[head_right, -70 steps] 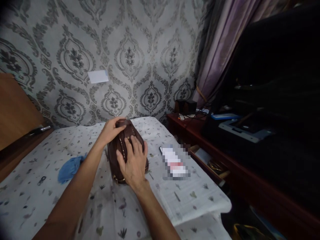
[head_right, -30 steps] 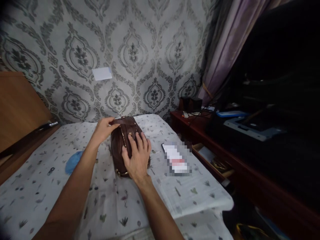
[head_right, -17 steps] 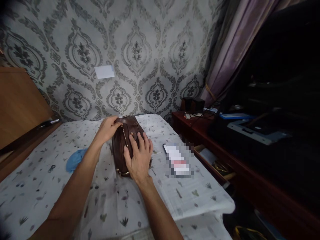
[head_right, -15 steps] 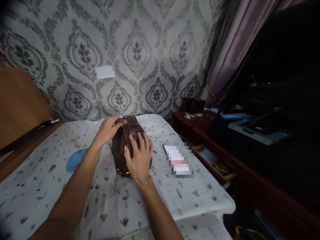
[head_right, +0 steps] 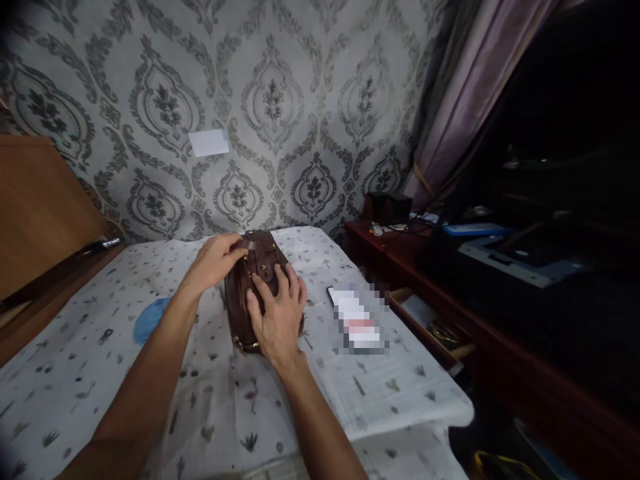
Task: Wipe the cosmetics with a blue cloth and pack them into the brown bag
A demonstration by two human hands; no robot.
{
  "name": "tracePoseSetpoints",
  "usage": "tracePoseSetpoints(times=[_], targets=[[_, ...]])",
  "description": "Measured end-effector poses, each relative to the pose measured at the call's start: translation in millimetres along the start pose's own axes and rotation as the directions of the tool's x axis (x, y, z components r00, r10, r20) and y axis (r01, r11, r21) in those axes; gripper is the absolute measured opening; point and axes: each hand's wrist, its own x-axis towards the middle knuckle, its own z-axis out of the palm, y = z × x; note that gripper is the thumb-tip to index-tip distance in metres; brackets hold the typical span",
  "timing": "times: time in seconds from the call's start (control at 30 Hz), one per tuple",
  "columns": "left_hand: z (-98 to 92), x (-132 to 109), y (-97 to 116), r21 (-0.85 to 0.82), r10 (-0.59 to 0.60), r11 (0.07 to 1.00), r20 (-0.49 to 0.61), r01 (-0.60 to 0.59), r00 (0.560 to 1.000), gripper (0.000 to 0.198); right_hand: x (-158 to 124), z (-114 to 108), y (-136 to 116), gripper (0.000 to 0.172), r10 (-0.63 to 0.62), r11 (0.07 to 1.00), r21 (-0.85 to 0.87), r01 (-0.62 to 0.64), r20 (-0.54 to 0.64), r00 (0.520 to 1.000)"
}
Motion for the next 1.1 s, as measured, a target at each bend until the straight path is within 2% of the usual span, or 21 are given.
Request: tracePoseSetpoints(times=[0.3, 0.4, 0.5, 0.63, 0.77, 0.9, 1.1], targets=[[0.5, -0.8, 0.0, -0.006, 0.017, 1.0, -0.019, -0.017, 1.0, 0.018, -2.6, 2.0, 2.7, 0.032, -0.017, 0.998, 0.058, 0.019, -0.04, 0.999], [6.6, 1.9, 2.1, -0.041, 0.015, 0.999, -0.05, -0.017, 0.999, 0.018, -4.3, 3.2, 2.5, 0.036, 0.052, 0.994, 0.101, -0.042, -0.094, 0.994], [14.9, 9.0, 9.1, -0.072, 0.069, 0.995, -0.061, -0.074, 0.996, 0.019, -5.3, 4.0, 1.9, 0.034, 0.12, 0.988, 0.109, -0.107, -0.123, 0.985], [22.1, 23.1, 23.8, -0.034, 0.11, 0.993, -0.02, -0.111, 0.994, 0.019, -4.3, 3.0, 2.0, 0.027, 0.092, 0.989, 0.125, -0.077, -0.116, 0.989], [26.5, 33.9, 32.7, -0.032, 0.029, 0.999, 0.009, -0.029, 1.0, 0.018, -2.6, 0.5, 1.8, 0.025, 0.086, 0.989, 0.126, -0.072, -0.109, 0.99], [32.2, 37.2, 31.2, -0.104, -0.082, 0.991, -0.02, 0.079, 0.996, 0.022, -2.5, 0.1, 1.2, 0.025, 0.087, 0.989, 0.128, -0.072, -0.114, 0.99], [32.3, 34.2, 31.3, -0.267, -0.11, 0.958, -0.002, 0.105, 0.994, 0.028, -1.8, 0.1, 1.2, 0.026, 0.104, 0.984, 0.152, -0.089, -0.089, 0.991]])
